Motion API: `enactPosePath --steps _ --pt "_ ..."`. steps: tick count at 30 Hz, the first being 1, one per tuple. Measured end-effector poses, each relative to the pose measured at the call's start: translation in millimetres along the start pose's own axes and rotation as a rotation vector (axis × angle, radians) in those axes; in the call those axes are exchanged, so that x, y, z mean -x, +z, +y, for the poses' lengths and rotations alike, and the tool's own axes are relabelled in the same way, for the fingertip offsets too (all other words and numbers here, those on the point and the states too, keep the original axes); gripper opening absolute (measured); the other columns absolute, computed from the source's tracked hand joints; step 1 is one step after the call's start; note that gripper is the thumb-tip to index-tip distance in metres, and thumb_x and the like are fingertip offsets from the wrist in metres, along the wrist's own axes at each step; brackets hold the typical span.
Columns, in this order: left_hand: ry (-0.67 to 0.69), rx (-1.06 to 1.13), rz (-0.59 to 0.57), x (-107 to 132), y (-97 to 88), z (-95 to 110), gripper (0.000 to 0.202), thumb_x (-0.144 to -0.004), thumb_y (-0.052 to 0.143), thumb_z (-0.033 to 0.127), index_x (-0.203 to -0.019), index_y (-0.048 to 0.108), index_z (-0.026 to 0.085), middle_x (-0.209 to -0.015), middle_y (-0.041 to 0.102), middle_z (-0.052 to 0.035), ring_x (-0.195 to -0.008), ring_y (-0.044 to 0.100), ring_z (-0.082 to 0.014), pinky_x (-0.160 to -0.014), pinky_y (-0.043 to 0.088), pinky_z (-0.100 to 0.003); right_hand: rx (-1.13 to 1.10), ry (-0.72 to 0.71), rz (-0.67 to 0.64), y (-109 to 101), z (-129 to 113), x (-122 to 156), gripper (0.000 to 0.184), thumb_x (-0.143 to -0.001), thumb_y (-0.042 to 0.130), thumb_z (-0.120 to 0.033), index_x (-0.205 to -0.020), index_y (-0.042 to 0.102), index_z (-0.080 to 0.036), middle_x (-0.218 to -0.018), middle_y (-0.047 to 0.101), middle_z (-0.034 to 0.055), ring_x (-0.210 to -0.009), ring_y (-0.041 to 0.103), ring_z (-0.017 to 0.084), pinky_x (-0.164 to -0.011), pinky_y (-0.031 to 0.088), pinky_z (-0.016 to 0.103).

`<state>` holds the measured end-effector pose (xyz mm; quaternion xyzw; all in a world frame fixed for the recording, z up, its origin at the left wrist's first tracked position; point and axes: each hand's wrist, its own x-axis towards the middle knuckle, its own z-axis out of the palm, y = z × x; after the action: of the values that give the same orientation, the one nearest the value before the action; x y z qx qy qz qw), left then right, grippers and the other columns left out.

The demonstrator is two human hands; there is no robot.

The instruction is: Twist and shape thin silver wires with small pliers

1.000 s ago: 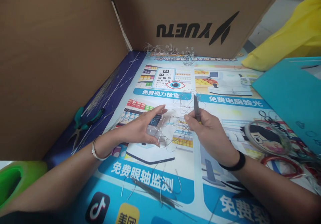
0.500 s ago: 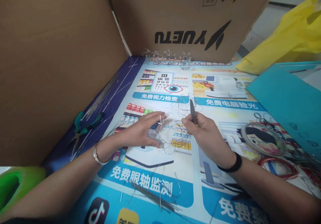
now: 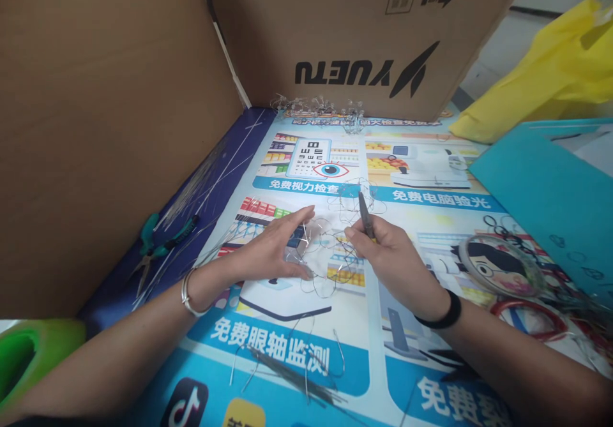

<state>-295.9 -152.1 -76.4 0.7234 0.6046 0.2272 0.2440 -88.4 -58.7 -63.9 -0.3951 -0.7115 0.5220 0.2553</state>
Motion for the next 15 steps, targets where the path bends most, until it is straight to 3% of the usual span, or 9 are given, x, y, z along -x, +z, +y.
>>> enactPosePath --steps 6,15 --pt "0.076 -0.035 -0.008 -2.5 0.1 -4.7 0.102 -0.063 0.074 0.057 -0.145 0.02 0.028 -0.15 0.027 -0.0122 -0.135 0.029 -0.0362 -0.11 0.029 -0.054 0.008 -0.015 -0.009 -0.1 1.3 1.0 0.022 -0.08 0.054 -0.04 -0.072 0.05 -0.02 -0.062 0.048 -0.0035 -0.06 0.044 0.012 -0.059 0.037 0.028" --pt "0.135 -0.112 -0.041 -2.4 -0.3 -1.5 0.105 -0.06 0.076 0.055 -0.144 0.02 0.025 -0.148 0.03 -0.0149 -0.134 0.03 -0.0367 -0.108 0.032 -0.055 0.002 -0.052 -0.017 0.3 0.8 1.2 0.02 -0.081 0.053 -0.037 -0.073 0.049 -0.02 -0.064 0.048 -0.0037 -0.059 0.044 0.011 -0.057 0.036 0.026"
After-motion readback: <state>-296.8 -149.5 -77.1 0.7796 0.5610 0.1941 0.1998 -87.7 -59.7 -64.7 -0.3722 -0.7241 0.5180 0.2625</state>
